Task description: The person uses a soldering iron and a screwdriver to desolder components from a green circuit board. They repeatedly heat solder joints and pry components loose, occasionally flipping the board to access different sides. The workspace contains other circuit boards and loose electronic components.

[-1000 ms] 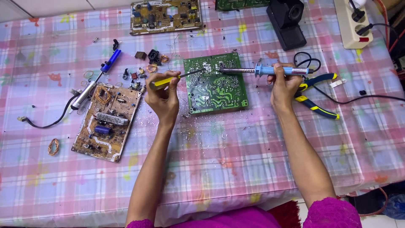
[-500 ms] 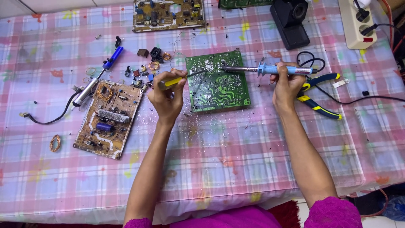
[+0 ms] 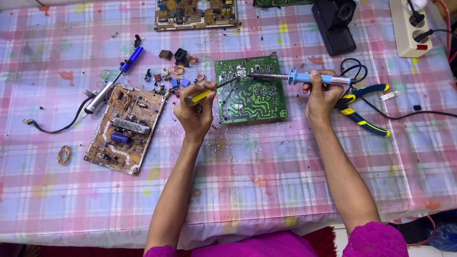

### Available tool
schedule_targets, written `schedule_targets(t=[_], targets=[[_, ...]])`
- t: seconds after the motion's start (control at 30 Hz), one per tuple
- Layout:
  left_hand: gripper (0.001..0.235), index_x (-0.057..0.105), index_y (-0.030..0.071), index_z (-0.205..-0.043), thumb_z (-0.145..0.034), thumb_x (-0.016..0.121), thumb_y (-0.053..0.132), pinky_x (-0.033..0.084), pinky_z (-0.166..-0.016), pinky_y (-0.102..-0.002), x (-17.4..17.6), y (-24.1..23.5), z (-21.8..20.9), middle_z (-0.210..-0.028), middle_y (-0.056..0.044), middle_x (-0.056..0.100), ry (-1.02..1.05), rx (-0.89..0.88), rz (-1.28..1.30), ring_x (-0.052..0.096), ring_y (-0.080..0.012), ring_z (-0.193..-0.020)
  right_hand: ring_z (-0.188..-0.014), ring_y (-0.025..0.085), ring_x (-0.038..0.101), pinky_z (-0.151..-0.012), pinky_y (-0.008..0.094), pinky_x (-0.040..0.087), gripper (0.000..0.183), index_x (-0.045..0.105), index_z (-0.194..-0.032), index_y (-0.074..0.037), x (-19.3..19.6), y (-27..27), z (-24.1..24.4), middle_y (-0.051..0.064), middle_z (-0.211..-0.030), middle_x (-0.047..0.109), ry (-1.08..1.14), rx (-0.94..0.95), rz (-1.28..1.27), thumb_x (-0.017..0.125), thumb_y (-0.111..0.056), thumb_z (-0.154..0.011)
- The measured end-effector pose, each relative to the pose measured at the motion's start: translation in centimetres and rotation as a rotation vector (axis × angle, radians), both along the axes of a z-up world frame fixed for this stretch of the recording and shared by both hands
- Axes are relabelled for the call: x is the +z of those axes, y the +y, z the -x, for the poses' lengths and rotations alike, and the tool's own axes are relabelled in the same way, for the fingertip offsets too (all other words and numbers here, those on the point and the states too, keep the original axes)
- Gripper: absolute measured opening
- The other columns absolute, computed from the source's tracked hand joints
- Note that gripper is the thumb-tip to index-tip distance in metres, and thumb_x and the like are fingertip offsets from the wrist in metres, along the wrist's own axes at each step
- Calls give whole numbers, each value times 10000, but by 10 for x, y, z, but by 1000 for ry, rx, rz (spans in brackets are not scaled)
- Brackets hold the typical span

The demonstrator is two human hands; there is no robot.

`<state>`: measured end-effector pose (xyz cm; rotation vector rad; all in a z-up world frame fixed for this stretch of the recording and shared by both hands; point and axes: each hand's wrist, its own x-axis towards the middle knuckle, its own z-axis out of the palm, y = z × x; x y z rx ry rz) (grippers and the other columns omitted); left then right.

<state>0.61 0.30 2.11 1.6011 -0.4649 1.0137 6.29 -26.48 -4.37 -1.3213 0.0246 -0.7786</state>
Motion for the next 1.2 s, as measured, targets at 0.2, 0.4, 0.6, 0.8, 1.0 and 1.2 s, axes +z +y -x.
schedule_targets(t=[0.2,0.4,0.6,0.8,1.0,1.2], targets=[[187,474,22,-936,-834,629,-2,542,-696,-347,-2,1,-1,-813,-122,666,4,2,15,675,-288,-797,-422,147,531,-386,242,453,122,569,-769,19,4,2,1,149,-686,570,-6,6,-9,652,-38,-838],[191,474,20,-935,-832,634,-1,542,-696,-354,-1,2,-1,-815,-129,665,7,7,13,674,-290,-798,-412,159,532,-373,255,445,136,567,-757,21,4,0,0,160,-681,569,-12,7,-4,663,-39,-832],[180,478,24,-935,-836,627,4,534,-709,-337,-1,1,0,-821,-118,668,-8,13,-8,674,-279,-800,-425,165,545,-388,255,449,171,572,-763,27,35,9,10,138,-629,550,-30,44,161,663,-78,-864],[199,434,43,-1018,-894,588,71,572,-773,-292,-3,5,6,-936,-119,630,49,-32,-89,670,-255,-885,-579,157,622,-466,199,523,155,579,-918,37,80,-3,1,132,-759,633,30,211,663,605,-97,-993],[218,436,52,-1036,-890,598,65,589,-763,-285,-10,7,4,-967,-122,632,59,-30,-100,673,-264,-902,-592,145,587,-477,243,404,192,641,-889,12,118,6,-11,89,-713,628,-35,289,918,662,-164,-964],[223,436,60,-1034,-889,603,82,586,-746,-274,-11,7,4,-967,-107,634,67,-23,-100,675,-247,-895,-577,110,518,-534,274,387,141,659,-834,-47,142,18,-22,26,-678,601,-47,319,1152,687,-147,-929]])
